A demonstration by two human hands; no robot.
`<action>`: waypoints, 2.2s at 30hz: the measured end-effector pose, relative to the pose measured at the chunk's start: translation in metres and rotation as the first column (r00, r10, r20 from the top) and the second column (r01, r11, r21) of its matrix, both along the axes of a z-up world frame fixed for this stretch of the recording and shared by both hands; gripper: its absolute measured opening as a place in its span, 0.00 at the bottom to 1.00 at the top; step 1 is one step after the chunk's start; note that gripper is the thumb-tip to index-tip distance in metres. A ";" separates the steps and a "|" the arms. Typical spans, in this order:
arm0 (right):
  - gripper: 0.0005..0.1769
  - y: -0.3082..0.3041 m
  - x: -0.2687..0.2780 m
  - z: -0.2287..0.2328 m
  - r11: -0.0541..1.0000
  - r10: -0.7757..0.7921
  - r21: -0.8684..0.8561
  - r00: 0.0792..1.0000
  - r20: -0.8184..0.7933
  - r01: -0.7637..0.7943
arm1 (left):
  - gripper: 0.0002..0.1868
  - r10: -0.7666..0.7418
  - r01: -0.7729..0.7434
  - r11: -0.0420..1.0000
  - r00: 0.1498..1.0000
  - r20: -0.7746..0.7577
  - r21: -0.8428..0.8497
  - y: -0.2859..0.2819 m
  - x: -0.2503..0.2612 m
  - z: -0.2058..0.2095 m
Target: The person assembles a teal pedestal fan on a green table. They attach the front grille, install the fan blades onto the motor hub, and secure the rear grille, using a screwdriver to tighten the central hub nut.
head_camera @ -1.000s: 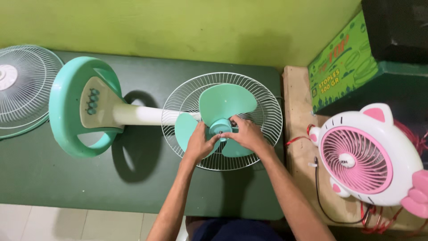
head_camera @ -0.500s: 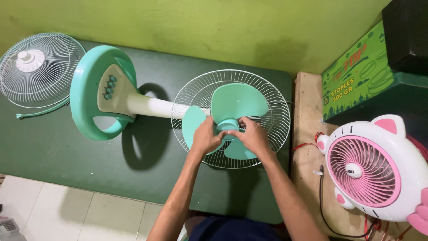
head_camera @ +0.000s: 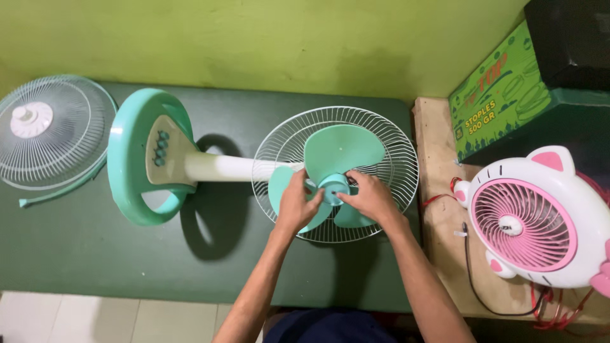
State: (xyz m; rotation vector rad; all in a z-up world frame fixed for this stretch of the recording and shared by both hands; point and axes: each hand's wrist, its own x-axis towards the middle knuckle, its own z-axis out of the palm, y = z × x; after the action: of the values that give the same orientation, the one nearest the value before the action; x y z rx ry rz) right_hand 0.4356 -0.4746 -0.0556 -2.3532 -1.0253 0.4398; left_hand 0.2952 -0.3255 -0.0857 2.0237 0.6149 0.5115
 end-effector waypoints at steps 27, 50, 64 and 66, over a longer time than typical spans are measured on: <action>0.52 0.047 -0.093 -0.052 0.874 -0.483 0.244 0.808 0.338 0.420 | 0.09 -0.167 0.151 0.964 0.985 -0.054 -0.220 0.157 -0.008 -0.070; 0.47 0.049 -0.087 -0.039 0.858 -0.493 0.271 0.849 0.192 0.437 | 0.08 0.045 -0.059 0.985 0.995 -0.085 -0.161 0.139 -0.005 -0.052; 0.48 0.043 -0.096 -0.034 0.911 -0.412 0.163 0.825 0.388 0.378 | 0.08 0.109 -0.130 0.982 0.983 -0.144 -0.140 0.138 -0.003 -0.057; 0.49 0.038 -0.102 -0.030 0.901 -0.433 0.189 0.810 0.395 0.390 | 0.08 0.115 -0.143 0.975 0.979 -0.167 -0.172 0.137 -0.001 -0.059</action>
State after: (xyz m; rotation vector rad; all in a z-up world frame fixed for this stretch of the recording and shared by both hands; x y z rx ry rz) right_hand 0.3338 -0.4365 -0.0857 -2.5418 -0.6496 -0.3065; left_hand 0.2938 -0.1884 -0.1450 1.8679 0.8627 0.3596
